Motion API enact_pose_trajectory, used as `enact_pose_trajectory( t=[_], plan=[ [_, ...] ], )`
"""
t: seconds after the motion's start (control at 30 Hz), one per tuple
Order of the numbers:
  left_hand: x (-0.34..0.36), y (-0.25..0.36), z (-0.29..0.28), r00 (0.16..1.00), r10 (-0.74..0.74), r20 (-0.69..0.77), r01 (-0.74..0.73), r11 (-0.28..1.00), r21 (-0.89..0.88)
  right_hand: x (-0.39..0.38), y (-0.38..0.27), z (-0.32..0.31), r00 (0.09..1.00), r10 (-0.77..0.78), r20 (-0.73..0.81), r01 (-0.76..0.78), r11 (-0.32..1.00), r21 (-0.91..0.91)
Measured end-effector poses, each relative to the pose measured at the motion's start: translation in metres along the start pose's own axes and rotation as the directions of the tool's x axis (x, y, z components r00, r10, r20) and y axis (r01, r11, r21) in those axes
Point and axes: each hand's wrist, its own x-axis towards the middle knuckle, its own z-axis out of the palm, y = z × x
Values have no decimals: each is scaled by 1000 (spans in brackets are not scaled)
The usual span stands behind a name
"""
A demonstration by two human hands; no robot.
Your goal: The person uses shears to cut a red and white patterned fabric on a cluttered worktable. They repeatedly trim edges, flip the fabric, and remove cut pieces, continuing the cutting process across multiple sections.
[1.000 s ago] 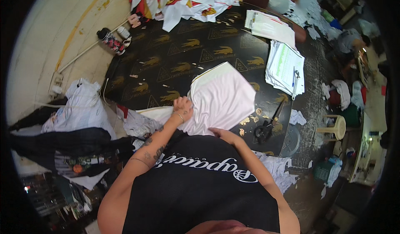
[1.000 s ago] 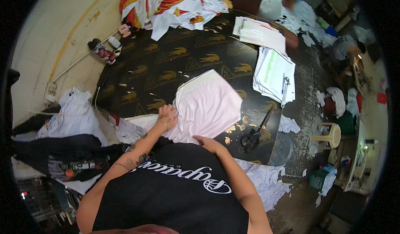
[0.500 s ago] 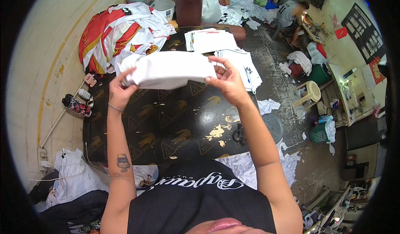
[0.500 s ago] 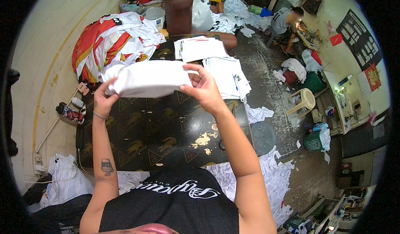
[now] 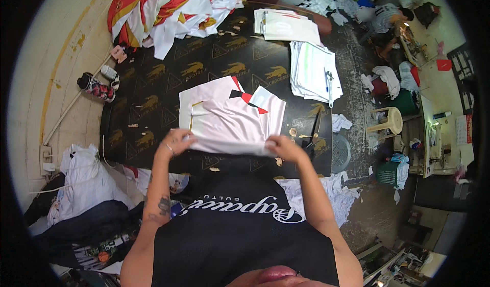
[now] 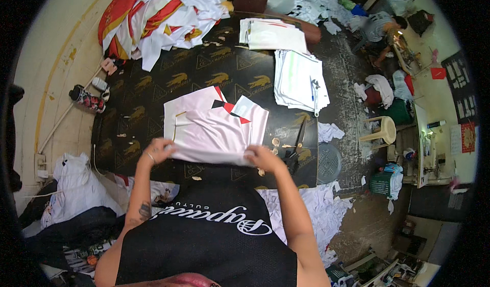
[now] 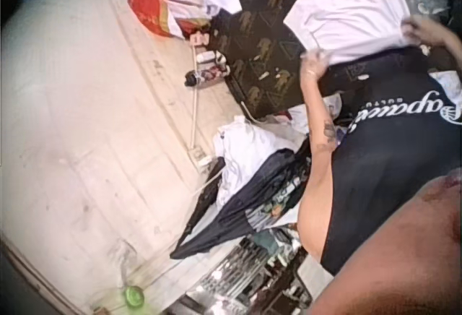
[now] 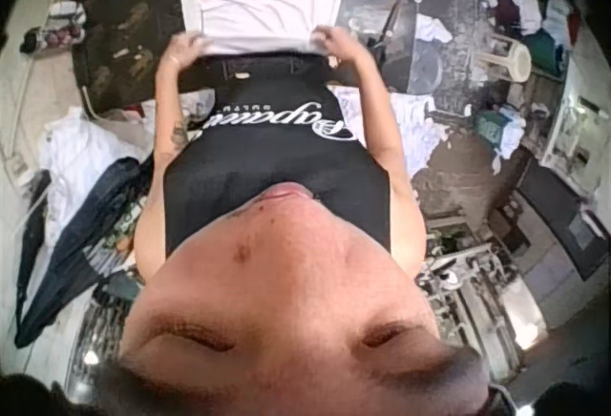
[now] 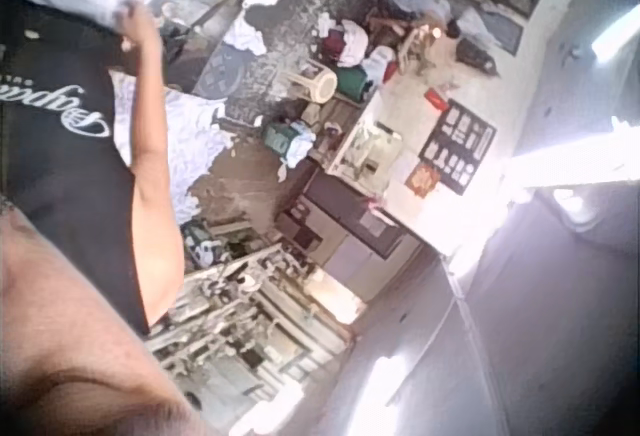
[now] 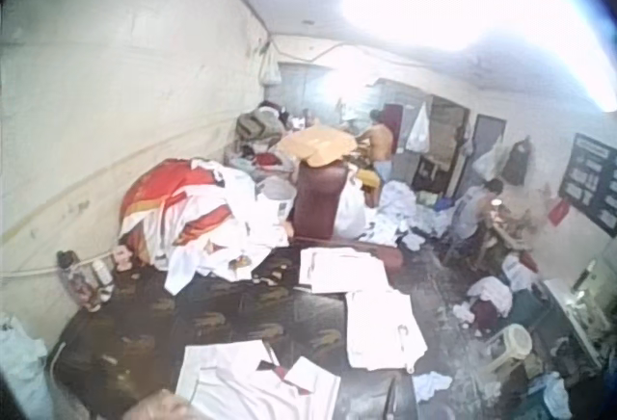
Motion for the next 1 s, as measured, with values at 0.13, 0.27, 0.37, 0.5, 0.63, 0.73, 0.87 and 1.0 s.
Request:
enact_pose_trajectory(
  t=[0.13, 0.27, 0.37, 0.5, 0.63, 0.73, 0.87, 1.0],
  plan=[
    [49, -4, -29, 882, -91, -463, 94, 995, -16, 59, -16, -42, 869, -27, -495, 57, 997, 46],
    [51, -3, 12, 663, -657, -360, 670, 735, -107, 80, -17, -9, 822, 300, -484, -448, 865, -224],
    [55, 14, 56, 788, -615, -25, 607, 770, 197, 83, -14, 26, 917, 275, -288, -356, 890, -285],
    [141, 59, 49, 862, -441, -252, 361, 881, -307, 132, -11, -5, 941, 131, -311, 58, 844, 533],
    [287, 147, -12, 666, -14, -746, -369, 863, -346, 197, 2, -153, 848, 286, -446, 321, 393, 862],
    [384, 221, -62, 888, 33, -459, -344, 710, -614, 228, 18, -292, 697, 160, -699, 500, 589, 635],
    [486, 294, -66, 741, 43, -670, -465, 753, -466, 276, 55, -426, 529, 299, -794, 281, 821, 496],
    [549, 264, -48, 847, 156, -508, -386, 838, -386, 320, 121, -455, 536, 320, -781, 431, 692, 579]
  ],
)
